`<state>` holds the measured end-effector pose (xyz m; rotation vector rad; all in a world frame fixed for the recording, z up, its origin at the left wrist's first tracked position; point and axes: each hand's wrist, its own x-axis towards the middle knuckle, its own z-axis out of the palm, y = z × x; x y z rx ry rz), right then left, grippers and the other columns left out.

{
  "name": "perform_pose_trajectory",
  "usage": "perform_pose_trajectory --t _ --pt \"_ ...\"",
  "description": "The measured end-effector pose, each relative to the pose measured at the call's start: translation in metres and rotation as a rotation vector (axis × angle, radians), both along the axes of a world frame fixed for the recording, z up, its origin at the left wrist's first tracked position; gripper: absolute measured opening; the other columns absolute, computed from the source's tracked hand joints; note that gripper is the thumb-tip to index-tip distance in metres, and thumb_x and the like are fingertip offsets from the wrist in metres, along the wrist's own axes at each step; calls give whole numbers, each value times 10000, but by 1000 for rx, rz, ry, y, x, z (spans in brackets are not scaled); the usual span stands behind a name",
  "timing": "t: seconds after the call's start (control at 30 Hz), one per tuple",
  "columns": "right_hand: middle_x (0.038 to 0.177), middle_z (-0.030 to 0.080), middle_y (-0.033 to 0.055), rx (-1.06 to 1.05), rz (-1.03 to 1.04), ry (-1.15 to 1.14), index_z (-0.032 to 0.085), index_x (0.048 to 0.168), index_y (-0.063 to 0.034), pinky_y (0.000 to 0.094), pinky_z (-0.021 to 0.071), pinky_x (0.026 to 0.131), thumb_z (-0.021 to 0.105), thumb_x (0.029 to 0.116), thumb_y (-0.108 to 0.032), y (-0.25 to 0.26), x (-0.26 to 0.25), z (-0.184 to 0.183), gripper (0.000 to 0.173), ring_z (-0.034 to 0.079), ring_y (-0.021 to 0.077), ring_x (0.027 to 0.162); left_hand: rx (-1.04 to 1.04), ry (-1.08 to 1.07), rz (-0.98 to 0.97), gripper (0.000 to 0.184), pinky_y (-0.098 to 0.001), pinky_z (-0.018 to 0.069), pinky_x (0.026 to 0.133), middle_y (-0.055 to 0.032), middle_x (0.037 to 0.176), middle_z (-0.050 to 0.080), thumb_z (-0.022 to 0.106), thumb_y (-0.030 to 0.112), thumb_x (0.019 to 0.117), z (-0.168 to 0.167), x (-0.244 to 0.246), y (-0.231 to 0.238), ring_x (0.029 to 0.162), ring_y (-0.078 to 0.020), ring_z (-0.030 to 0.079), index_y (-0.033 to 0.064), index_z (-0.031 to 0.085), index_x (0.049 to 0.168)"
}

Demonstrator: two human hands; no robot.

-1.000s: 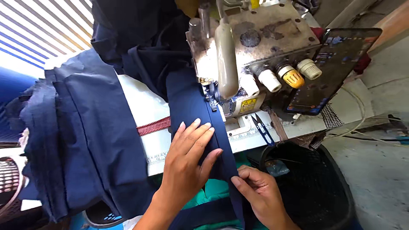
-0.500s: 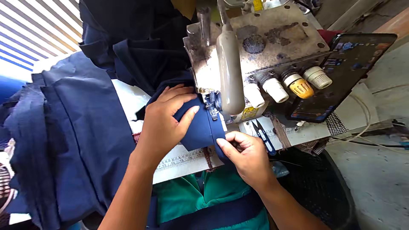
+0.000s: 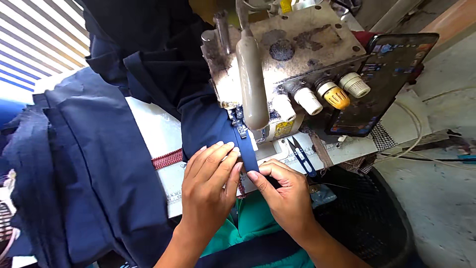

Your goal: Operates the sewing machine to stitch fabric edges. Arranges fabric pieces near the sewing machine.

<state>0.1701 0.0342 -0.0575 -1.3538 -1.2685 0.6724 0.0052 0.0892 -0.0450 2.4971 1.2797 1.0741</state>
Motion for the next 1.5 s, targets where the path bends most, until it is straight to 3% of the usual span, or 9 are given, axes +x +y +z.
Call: perform_pose_trajectory --t 0.2,0.83,1.0,1.1,1.17,1.27,1.3,1.4,1.5 --pt "848 697 12 15 17 29 742 845 -39 151 535 681 669 964 -134 2 -2 12 169 652 26 814 -7 9 -2 229 -458 467 1123 -45 1243 732 616 230 1018 1 0 1 1260 -210 637 118 791 1114" --pt "788 696 -10 -38 -20 60 738 809 -62 149 524 624 668 943 -128 26 0 -2 165 636 7 710 -15 79 -11 299 -471 428 1148 -38 1319 691 590 300 1033 3 2 22 1313 -197 590 113 763 1189" --pt "749 663 -36 28 -21 -2 715 788 -63 124 496 602 656 962 -143 33 0 -6 200 596 -29 666 -66 57 -46 338 -473 408 1181 -46 1384 658 570 326 1045 -1 -1 26 1372 -204 548 98 745 1223" --pt "834 698 -7 34 31 -219 745 881 -56 132 536 693 648 975 -228 19 8 -12 218 642 -22 767 -67 -50 -11 312 -461 438 1163 -76 1342 683 591 301 1042 2 -18 10 1340 -238 579 80 746 1198" --pt "906 740 85 5 98 -362 745 981 19 198 563 789 657 967 -219 -4 17 -14 254 689 36 852 -60 -158 107 271 -419 504 1082 -87 1248 713 631 246 1011 -1 -42 -9 1242 -227 632 76 751 1184" --pt "1070 726 184 -119 217 -307 574 1252 159 273 594 889 662 980 -95 -50 35 -24 383 717 91 967 -104 -200 380 259 -350 572 935 -82 1121 723 628 212 997 -17 -92 -46 1068 -171 677 69 751 1174" --pt "1058 723 179 -175 226 -288 558 1259 155 294 603 869 666 980 -89 -64 44 -30 386 720 105 945 -120 -181 464 260 -338 585 905 -77 1096 721 619 226 1005 -25 -110 -58 1029 -157 683 69 750 1166" --pt "959 746 170 -420 266 -389 680 1097 79 441 609 844 660 1012 -218 -98 78 -53 309 742 221 887 -143 -119 644 268 -352 583 851 -76 1024 719 624 273 998 -45 -151 -94 946 -164 682 56 746 1097" --pt "981 752 243 -610 299 -661 748 1075 46 639 554 867 612 1028 -296 -119 106 -75 372 738 416 931 -156 -88 775 338 -413 566 891 -182 1068 687 627 303 986 -52 -173 -119 1014 -263 668 -19 692 1066"
